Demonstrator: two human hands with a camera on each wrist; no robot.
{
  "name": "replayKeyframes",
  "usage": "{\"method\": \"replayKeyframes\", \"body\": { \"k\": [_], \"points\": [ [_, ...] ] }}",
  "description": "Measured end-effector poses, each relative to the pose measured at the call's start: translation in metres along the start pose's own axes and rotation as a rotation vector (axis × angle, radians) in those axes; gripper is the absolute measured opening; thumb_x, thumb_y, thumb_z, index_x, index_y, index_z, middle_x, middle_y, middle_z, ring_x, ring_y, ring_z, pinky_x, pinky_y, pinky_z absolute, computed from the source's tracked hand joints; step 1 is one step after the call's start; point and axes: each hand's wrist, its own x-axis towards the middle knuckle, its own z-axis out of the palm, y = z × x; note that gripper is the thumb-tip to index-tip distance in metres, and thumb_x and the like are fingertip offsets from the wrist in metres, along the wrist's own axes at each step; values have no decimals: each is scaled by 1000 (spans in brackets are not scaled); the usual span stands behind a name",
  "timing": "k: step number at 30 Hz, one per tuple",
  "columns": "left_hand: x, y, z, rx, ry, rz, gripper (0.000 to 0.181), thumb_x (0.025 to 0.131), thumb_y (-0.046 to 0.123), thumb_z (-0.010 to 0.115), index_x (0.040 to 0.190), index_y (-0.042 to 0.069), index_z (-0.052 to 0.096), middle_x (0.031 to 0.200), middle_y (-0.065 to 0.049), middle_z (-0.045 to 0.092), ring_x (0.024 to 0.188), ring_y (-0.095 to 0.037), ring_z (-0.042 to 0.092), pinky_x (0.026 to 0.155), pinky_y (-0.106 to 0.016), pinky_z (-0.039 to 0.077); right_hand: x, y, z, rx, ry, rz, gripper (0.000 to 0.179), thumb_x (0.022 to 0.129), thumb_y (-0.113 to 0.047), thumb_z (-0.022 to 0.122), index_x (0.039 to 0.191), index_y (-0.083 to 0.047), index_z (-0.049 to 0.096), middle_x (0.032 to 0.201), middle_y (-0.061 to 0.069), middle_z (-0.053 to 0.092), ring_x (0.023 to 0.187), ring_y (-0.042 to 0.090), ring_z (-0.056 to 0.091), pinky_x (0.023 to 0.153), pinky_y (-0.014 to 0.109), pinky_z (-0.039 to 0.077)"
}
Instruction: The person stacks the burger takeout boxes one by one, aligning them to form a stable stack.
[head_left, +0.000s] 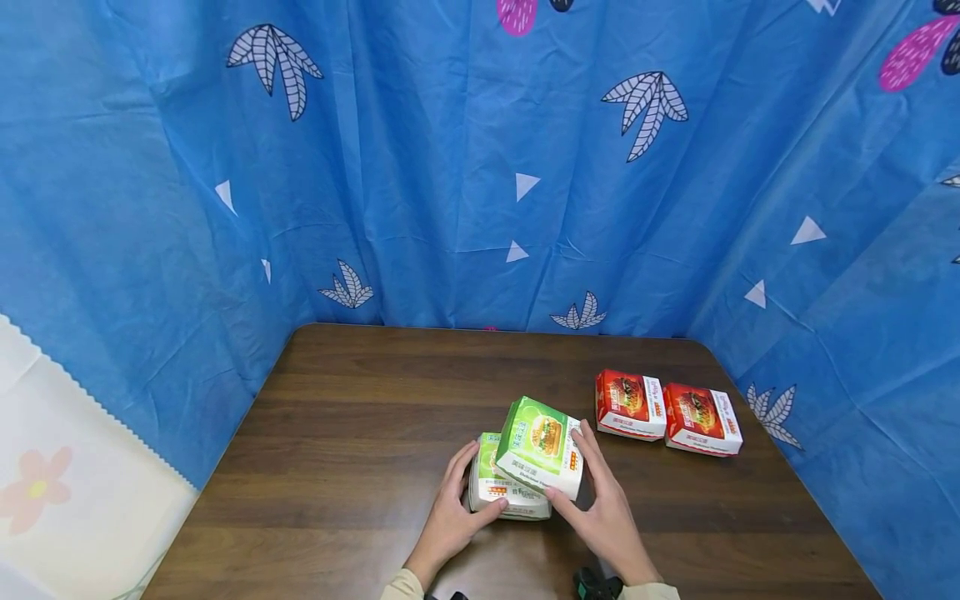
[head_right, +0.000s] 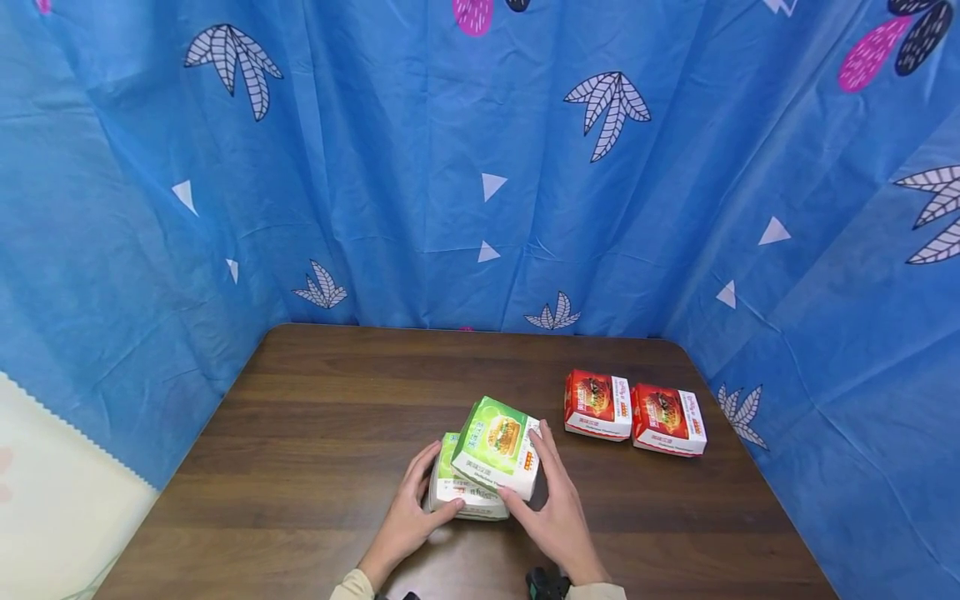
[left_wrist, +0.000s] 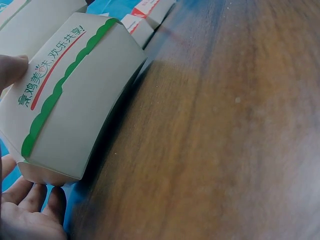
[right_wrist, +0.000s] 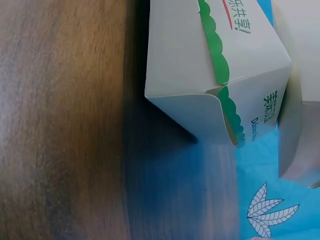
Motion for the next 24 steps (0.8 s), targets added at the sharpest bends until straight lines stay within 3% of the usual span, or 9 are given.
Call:
{"method": "replayKeyframes", "body": {
  "k": [4,7,11,15,24],
  "points": [
    [0,-1,1,-7,10,3,93,81,29,90,157,12,40,163,-13,37,145,-29,42,112,-20,41,1,-2,0,-31,-20,18,93,81,-40,89,159,-28,39,172,-5,22,155,5,22,112,6,21],
    [0,0,1,-22,10,1,93,80,27,90,157,13,40,163,-12,36,146,-29,40,114,-22,39,2,-3,0,-31,-31,20,90,81,-40,89,157,-27,43,173,-3,19,156,21,25,120,32,33],
    [0,0,1,-27,5,3,93,80,27,90,157,12,40,163,-12,37,146,-28,40,115,-23,38,3,-4,0,-22,-46,3,85,82,-38,88,155,-26,47,173,2,17,155,35,26,114,69,34],
    [-1,0,0,-13,5,6,94,80,28,90,157,10,40,163,-12,37,146,-26,41,114,-21,38,4,-6,0,-20,-66,-21,82,82,-40,88,154,-30,49,173,3,17,155,37,27,111,74,33],
    [-1,-1,0,53,14,-6,94,80,34,89,156,7,41,162,-10,39,146,-28,41,117,-25,34,6,-9,2,9,-116,-97,80,84,-38,87,153,-35,48,173,2,19,153,37,30,109,71,38]
  ]
}}
